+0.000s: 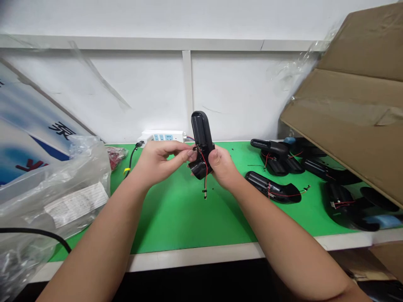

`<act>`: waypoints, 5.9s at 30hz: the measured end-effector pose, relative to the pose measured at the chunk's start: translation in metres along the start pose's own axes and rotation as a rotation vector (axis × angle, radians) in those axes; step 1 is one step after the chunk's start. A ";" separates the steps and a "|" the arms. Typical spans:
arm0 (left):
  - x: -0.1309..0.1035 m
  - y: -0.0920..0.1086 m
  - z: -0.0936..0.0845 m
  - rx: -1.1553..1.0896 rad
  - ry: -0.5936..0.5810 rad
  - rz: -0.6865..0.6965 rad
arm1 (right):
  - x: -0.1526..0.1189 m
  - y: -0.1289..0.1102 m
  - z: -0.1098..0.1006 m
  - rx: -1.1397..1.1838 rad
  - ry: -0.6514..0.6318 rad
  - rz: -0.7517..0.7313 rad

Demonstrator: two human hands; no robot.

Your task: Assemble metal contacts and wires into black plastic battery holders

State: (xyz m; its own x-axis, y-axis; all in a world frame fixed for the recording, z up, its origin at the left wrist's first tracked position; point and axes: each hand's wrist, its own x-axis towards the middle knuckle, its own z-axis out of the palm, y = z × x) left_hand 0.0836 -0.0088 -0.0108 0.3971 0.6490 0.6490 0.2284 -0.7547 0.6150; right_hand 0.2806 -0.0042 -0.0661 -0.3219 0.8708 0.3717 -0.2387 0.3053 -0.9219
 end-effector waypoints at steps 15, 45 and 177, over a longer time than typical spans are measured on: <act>0.003 -0.007 -0.001 0.672 0.122 0.626 | 0.001 -0.007 0.002 -0.038 0.013 0.122; 0.002 0.002 0.001 0.770 0.113 0.681 | -0.003 -0.011 0.006 -0.116 0.103 0.054; 0.003 0.032 0.004 -0.511 -0.204 -0.379 | -0.006 -0.015 0.016 -0.198 0.107 -0.358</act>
State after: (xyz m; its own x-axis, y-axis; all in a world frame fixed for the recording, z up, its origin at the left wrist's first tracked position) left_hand 0.0955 -0.0316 0.0094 0.5436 0.7916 0.2792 -0.0450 -0.3047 0.9514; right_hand 0.2713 -0.0198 -0.0529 -0.1511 0.7279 0.6688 -0.1341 0.6552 -0.7434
